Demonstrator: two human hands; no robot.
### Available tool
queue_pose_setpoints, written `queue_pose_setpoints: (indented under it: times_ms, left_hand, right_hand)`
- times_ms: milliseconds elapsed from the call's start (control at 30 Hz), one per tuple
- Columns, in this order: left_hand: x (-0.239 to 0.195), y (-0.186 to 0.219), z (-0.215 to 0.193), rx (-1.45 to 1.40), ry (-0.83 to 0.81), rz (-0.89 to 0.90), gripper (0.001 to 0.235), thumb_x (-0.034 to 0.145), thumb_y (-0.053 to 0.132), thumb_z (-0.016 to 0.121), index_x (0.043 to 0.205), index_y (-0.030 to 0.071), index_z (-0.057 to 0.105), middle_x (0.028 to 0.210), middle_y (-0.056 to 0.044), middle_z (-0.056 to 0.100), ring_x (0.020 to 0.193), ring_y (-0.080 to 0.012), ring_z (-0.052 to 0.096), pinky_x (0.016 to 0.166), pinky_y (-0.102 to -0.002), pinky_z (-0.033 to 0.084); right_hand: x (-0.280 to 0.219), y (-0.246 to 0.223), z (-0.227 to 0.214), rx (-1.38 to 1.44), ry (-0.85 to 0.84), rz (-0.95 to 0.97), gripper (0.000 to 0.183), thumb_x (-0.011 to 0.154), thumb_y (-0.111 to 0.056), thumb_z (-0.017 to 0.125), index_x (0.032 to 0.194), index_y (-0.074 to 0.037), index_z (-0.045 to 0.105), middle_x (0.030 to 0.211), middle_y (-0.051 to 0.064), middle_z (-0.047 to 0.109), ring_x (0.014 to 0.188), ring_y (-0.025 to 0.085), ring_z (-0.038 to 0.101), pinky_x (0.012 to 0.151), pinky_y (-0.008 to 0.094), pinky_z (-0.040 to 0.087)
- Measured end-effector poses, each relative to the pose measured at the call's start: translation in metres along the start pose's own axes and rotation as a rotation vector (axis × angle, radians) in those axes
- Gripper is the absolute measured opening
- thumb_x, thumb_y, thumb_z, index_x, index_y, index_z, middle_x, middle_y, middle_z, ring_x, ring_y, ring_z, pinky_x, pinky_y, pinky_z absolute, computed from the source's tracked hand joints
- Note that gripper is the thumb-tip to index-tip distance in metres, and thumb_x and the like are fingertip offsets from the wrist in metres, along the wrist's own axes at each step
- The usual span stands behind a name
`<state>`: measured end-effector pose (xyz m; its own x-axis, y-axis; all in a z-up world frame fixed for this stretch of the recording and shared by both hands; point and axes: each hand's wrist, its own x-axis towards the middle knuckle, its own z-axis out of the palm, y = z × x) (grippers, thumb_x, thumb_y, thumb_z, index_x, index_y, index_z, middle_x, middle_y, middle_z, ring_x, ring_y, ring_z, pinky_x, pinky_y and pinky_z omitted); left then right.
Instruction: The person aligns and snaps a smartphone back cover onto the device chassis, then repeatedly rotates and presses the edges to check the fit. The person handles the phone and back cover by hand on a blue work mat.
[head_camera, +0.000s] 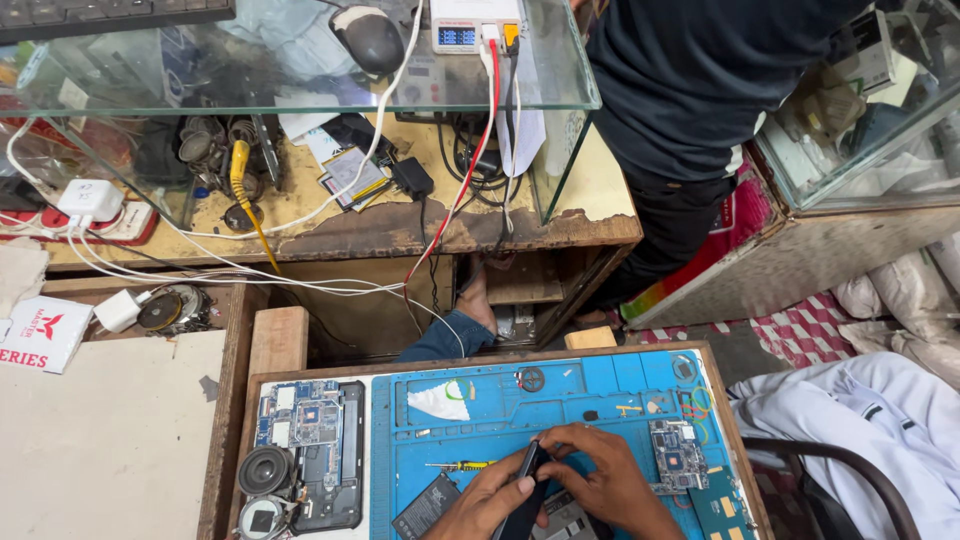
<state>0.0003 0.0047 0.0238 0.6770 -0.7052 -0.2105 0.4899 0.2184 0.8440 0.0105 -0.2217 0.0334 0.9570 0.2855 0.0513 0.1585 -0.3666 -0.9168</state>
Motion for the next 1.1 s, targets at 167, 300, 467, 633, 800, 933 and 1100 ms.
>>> queue_pose_setpoints:
  times_ms: [167,300,467,633,800,933,1100]
  left_hand:
    - [-0.009,0.02,0.009,-0.073,0.076,-0.182,0.074,0.098,0.047,0.05,0.157,0.004,0.039,0.119,-0.015,0.06,0.092,-0.0163,0.067,0.065,-0.027,0.056]
    - [-0.012,0.02,0.008,-0.036,0.083,-0.177,0.076,0.097,0.05,0.05,0.158,0.006,0.039,0.117,-0.017,0.059,0.093,-0.0168,0.067,0.062,-0.026,0.057]
    - [-0.004,-0.009,0.002,-0.08,0.097,-0.242,0.076,0.099,0.05,0.056,0.16,0.01,0.039,0.117,-0.025,0.059,0.087,-0.0258,0.065,0.069,-0.028,0.056]
    - [-0.008,0.001,0.009,0.168,0.141,0.173,0.071,0.101,0.051,0.054,0.149,0.0,0.046,0.137,-0.008,0.055,0.122,-0.008,0.053,0.097,-0.022,0.045]
    - [-0.013,0.012,0.016,-0.043,0.056,-0.091,0.074,0.099,0.049,0.055,0.156,0.004,0.047,0.098,-0.013,0.065,0.082,-0.0145,0.066,0.067,-0.025,0.054]
    - [-0.01,-0.021,-0.001,-0.085,0.14,-0.23,0.07,0.093,0.047,0.056,0.152,0.011,0.049,0.095,-0.014,0.067,0.064,-0.0192,0.064,0.058,-0.028,0.055]
    - [0.021,-0.043,-0.02,0.26,0.052,0.464,0.049,0.108,0.033,0.053,0.146,0.001,0.052,0.138,-0.019,0.057,0.118,-0.0285,0.058,0.089,-0.041,0.05]
  right_hand:
    - [0.0,-0.008,0.0,-0.02,0.031,0.007,0.032,0.077,-0.012,0.086,0.105,-0.005,0.072,0.103,0.01,0.081,0.091,0.023,0.079,0.066,0.035,0.064]
    - [0.002,-0.011,0.001,-0.039,0.029,-0.019,0.033,0.077,-0.011,0.087,0.107,-0.004,0.073,0.101,0.01,0.08,0.086,0.022,0.078,0.07,0.034,0.064]
    - [-0.006,0.004,-0.005,-0.039,0.04,-0.138,0.033,0.079,-0.009,0.087,0.108,-0.003,0.072,0.102,0.011,0.079,0.087,0.022,0.078,0.076,0.032,0.064]
    - [0.001,-0.006,-0.001,-0.037,0.019,-0.171,0.033,0.077,-0.01,0.087,0.105,-0.002,0.071,0.102,0.01,0.08,0.085,0.022,0.079,0.076,0.032,0.064]
    - [0.0,-0.016,-0.009,-0.004,0.024,-0.084,0.034,0.076,-0.012,0.087,0.104,-0.003,0.072,0.099,0.008,0.081,0.082,0.02,0.08,0.073,0.031,0.064]
    - [0.003,-0.01,-0.002,-0.069,0.056,-0.172,0.034,0.077,-0.013,0.088,0.106,-0.003,0.073,0.103,0.011,0.079,0.086,0.021,0.078,0.076,0.034,0.062]
    - [0.002,-0.008,-0.001,-0.063,-0.016,-0.171,0.031,0.084,-0.012,0.086,0.11,-0.002,0.071,0.105,0.012,0.077,0.095,0.023,0.076,0.084,0.035,0.062]
